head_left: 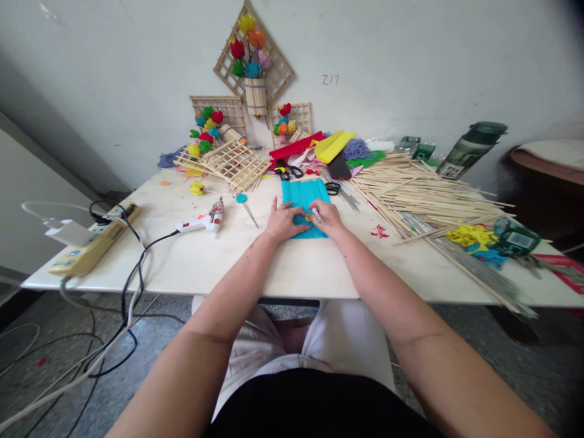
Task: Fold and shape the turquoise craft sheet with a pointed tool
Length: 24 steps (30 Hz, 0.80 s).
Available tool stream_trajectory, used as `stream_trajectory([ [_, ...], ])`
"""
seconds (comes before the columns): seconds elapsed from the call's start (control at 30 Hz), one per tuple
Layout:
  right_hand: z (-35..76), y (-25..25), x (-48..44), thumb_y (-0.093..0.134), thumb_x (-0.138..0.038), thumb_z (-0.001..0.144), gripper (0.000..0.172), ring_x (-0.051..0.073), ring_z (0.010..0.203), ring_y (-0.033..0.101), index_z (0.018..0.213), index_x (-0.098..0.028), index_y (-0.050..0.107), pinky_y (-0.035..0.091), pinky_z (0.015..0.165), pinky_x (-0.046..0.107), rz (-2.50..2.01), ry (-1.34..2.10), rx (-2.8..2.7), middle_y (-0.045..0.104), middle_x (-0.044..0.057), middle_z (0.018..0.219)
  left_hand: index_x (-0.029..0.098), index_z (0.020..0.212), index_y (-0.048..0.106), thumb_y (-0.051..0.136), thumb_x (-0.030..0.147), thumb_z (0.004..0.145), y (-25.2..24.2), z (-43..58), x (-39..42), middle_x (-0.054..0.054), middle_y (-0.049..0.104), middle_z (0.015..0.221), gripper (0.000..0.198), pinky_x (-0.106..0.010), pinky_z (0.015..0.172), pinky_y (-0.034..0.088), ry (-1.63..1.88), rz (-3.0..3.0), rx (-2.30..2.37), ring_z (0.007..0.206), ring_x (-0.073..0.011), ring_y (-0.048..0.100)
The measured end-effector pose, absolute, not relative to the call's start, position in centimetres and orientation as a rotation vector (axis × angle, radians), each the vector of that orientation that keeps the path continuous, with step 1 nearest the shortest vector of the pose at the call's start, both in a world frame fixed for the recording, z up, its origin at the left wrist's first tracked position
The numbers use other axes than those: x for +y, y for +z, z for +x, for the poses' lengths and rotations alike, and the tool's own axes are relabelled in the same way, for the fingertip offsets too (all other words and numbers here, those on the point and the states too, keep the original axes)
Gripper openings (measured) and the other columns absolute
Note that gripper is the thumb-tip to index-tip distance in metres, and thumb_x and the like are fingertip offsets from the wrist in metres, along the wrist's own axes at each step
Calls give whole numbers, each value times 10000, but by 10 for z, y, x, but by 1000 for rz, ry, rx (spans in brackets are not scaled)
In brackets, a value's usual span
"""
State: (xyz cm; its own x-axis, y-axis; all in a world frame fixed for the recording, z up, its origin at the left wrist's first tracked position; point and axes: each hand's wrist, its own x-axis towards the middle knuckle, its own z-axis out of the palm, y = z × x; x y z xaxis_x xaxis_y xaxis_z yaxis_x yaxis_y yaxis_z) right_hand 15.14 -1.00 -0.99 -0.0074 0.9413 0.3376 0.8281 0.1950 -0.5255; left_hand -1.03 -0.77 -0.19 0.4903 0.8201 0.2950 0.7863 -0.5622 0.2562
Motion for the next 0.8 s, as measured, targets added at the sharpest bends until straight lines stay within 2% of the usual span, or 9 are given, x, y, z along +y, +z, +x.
stream_trajectory([
  [0.27,152,-11,-8,521,-229,725,197,181,750,589,881,-226,640,434,671,267,-1649,221,-1868,674,15,781,340,1007,644,566,485,737,-2,-11,-8,60,625,1174,316,-508,1132,-33,560,2679,1423,1270,-241,403],
  [0.43,152,-12,-7,520,-205,727,187,183,780,596,869,-228,640,440,694,269,-1643,242,-1864,678,20,813,316,1014,670,553,489,740,-3,-11,-8,29,653,1129,345,-503,1132,-49,597,2739,1361,1238,-267,439],
  [0.67,153,-11,-4,592,-255,688,139,172,790,590,819,-234,634,448,727,281,-1647,376,-1743,665,0,817,309,1013,668,524,516,752,-1,-11,-8,18,657,1124,362,-442,1148,-17,547,2778,1340,1186,-233,501],
  [0.8,156,-13,0,576,-202,669,168,154,772,584,826,-221,632,446,723,268,-1625,433,-1658,651,-10,792,288,1001,666,518,503,764,-1,-11,-10,7,659,1115,353,-435,1150,-13,567,2762,1325,1150,-229,534],
])
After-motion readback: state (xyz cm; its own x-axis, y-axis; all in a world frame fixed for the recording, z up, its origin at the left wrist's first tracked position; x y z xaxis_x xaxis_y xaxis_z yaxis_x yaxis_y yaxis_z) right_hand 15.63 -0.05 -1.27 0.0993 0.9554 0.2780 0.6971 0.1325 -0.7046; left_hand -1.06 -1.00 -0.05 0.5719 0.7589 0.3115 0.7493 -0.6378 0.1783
